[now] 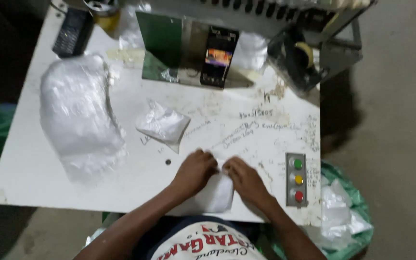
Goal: Packaging small white packets into clear plastic bags at a workstation.
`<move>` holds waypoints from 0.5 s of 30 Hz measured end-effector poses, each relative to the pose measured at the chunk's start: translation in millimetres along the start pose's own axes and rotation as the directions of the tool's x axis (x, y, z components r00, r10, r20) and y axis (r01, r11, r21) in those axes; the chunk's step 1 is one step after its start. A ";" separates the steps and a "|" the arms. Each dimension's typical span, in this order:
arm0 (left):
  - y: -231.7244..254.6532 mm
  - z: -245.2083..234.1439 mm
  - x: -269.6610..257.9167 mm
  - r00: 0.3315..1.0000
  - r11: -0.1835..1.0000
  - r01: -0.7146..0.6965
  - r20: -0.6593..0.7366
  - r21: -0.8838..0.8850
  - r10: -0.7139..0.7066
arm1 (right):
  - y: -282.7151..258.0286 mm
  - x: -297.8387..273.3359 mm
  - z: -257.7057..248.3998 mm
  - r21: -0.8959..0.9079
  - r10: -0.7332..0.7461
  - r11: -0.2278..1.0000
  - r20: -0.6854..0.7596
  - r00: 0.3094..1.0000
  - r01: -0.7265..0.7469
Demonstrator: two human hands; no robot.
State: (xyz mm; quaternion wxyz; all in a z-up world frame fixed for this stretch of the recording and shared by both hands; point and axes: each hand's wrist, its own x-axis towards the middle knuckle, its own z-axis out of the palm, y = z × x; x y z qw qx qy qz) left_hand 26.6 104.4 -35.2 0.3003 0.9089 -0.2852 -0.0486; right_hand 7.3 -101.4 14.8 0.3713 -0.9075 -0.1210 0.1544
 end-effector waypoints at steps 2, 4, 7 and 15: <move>15.7 -28.2 -9.0 0.993 0.991 0.110 0.049 -0.072 -0.107 | -6.8 -4.1 -5.7 -0.024 0.073 0.997 0.036 0.997 -0.072; 16.9 -31.6 -20.4 0.971 0.964 0.224 0.123 -0.144 -0.207 | -11.5 -9.2 -7.2 -0.040 0.161 0.987 0.077 0.984 -0.159; 3.5 -12.2 -29.8 0.996 0.990 0.076 0.056 -0.115 -0.070 | -12.5 -11.3 -5.3 0.072 -0.028 0.997 0.078 0.997 0.022; 18.2 -9.3 -34.0 0.993 0.997 0.044 -0.104 -0.059 -0.050 | 8.2 -5.1 7.9 -0.233 -0.204 0.948 0.085 0.975 0.218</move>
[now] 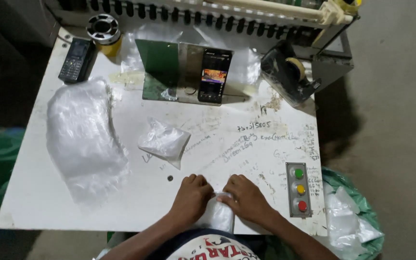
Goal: Packaging small white packets into clear plastic bags at a workstation.
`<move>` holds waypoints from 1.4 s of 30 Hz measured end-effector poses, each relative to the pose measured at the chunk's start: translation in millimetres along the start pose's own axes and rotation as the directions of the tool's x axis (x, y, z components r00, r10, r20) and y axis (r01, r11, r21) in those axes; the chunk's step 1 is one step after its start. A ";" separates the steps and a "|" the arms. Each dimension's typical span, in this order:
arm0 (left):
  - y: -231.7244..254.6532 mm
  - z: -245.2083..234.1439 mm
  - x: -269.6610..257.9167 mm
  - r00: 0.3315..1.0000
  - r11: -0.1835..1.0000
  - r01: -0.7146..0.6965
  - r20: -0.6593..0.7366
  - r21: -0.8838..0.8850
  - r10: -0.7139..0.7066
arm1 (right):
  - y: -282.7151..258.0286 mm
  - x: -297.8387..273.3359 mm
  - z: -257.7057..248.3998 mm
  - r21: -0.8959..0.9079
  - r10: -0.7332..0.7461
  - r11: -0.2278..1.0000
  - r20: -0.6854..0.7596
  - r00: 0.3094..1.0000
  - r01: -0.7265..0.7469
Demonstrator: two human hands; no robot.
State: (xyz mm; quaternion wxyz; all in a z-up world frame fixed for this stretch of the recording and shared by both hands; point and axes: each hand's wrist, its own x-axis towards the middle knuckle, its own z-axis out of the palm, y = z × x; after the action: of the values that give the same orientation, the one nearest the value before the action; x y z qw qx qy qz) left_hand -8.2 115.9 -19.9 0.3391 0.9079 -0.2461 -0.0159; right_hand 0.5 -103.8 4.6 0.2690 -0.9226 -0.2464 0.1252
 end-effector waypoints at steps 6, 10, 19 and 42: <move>-7.1 -40.6 29.7 0.819 0.856 0.484 0.437 -0.179 -0.372 | -9.0 -3.7 -12.6 0.225 0.042 0.971 0.160 0.986 -0.078; -12.1 -50.8 22.0 0.645 0.362 0.749 0.735 -0.555 -0.209 | -14.9 1.0 -58.5 0.371 -0.058 0.928 0.258 0.964 -0.043; 27.7 -105.4 16.0 0.908 0.831 0.136 -0.267 -0.539 -0.322 | 167.8 104.0 -253.3 0.083 0.155 0.986 -0.785 0.600 -0.147; 14.7 39.6 55.6 0.841 0.874 -0.200 -0.380 0.443 0.385 | -27.0 39.2 -133.0 0.760 0.554 0.424 0.213 0.805 -0.493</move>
State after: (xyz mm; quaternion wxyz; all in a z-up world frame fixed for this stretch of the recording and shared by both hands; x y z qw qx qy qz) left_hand 26.5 56.9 -33.6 0.1997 0.8847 -0.2960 0.2997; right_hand 71.6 -121.3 125.5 0.6003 -0.7410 0.1428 0.2650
